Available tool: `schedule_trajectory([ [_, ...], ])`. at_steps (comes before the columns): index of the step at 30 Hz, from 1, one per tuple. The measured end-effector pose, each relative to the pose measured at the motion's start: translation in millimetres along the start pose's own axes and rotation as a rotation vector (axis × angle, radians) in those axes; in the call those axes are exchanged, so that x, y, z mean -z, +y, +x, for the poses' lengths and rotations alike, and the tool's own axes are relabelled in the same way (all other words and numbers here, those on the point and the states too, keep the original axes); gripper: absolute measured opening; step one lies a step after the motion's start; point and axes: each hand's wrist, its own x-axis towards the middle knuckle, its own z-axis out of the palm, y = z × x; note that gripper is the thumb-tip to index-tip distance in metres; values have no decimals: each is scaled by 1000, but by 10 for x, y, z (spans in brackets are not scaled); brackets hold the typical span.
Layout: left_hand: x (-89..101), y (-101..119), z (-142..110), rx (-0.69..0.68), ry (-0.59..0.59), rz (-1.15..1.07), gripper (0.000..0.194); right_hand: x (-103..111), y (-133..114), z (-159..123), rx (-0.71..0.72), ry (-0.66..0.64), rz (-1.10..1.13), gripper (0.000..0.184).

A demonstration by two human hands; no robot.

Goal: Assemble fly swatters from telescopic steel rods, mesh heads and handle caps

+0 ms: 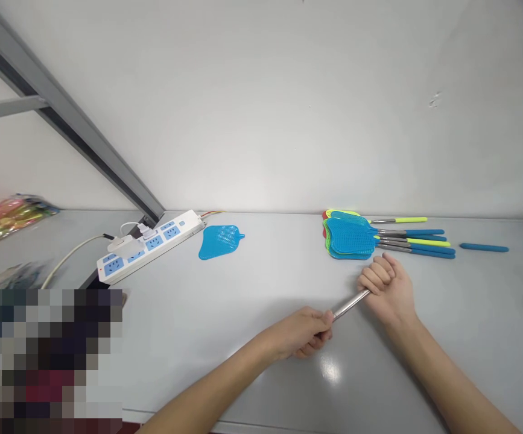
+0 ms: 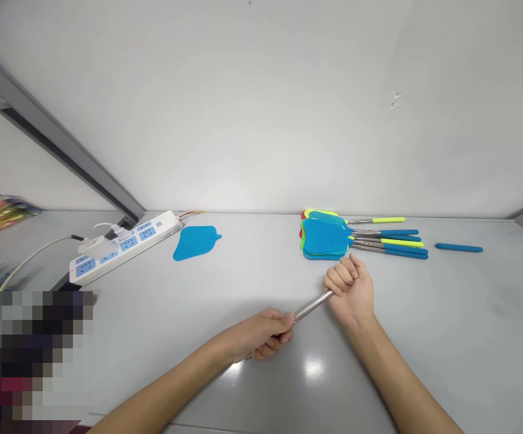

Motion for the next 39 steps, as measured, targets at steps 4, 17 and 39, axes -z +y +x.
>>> schedule_trajectory([
  [4,-26,42,6,-59,16,41,47,-104,-94,-45,16,-31,-28,36],
  [17,68,112,-131,-289,680,1006,36,43,-215,17,196,112,-18,35],
  [39,107,23,21,-273,845,1449,38,145,-42,37,214,213,4,32],
])
